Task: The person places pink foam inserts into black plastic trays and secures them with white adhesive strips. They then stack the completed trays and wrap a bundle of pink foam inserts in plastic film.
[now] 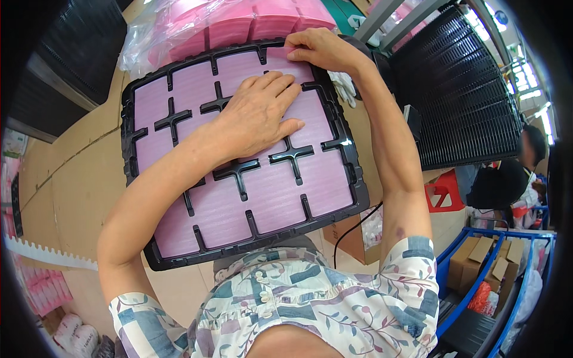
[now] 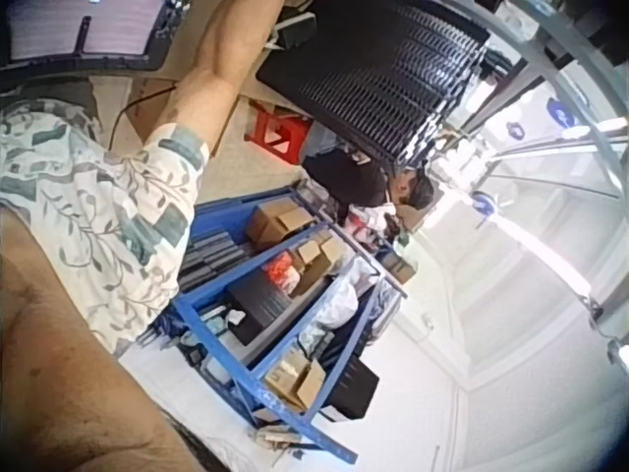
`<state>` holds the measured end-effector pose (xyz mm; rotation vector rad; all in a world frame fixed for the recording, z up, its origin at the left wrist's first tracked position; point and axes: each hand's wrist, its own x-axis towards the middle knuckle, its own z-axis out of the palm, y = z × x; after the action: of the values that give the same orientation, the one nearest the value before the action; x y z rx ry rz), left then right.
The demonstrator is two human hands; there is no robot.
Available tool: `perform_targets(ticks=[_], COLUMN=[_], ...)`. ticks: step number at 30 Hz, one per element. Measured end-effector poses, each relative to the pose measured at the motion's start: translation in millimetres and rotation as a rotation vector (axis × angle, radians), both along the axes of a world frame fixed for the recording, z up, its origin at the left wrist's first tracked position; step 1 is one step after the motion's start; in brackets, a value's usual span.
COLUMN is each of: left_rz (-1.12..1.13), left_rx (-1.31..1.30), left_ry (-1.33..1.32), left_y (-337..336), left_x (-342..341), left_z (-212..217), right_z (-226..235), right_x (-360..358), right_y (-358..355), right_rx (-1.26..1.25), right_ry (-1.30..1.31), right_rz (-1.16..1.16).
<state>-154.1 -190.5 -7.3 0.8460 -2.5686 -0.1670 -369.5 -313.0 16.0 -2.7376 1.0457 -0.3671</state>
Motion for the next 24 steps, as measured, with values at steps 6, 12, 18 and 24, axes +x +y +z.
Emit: perform_targets(ticks=[6,12,18,24], left_rz=[-0.004,0.001,-0.004,-0.004], left_rx=[0.000,0.011,-0.010,-0.001], left_ry=[-0.002,-0.001,0.006,0.014], left_y=[0.0,0.9,-1.1,-0.8], left_x=[2.0,-0.4,1.3,1.3], left_z=[-0.5,0.7,-2.4,-1.9], right_z=[12.4,8.9,15.8,10.0], right_x=[8.9,3.8,15.5,9.5], right_y=[4.4,-1.0,-2.0,-5.2], right_rx=[0.018,0.076,0.136,0.153], right_ry=[0.122,-0.013,0.069,0.001], right_rz=[-0.022,-0.013,0.002,0.041])
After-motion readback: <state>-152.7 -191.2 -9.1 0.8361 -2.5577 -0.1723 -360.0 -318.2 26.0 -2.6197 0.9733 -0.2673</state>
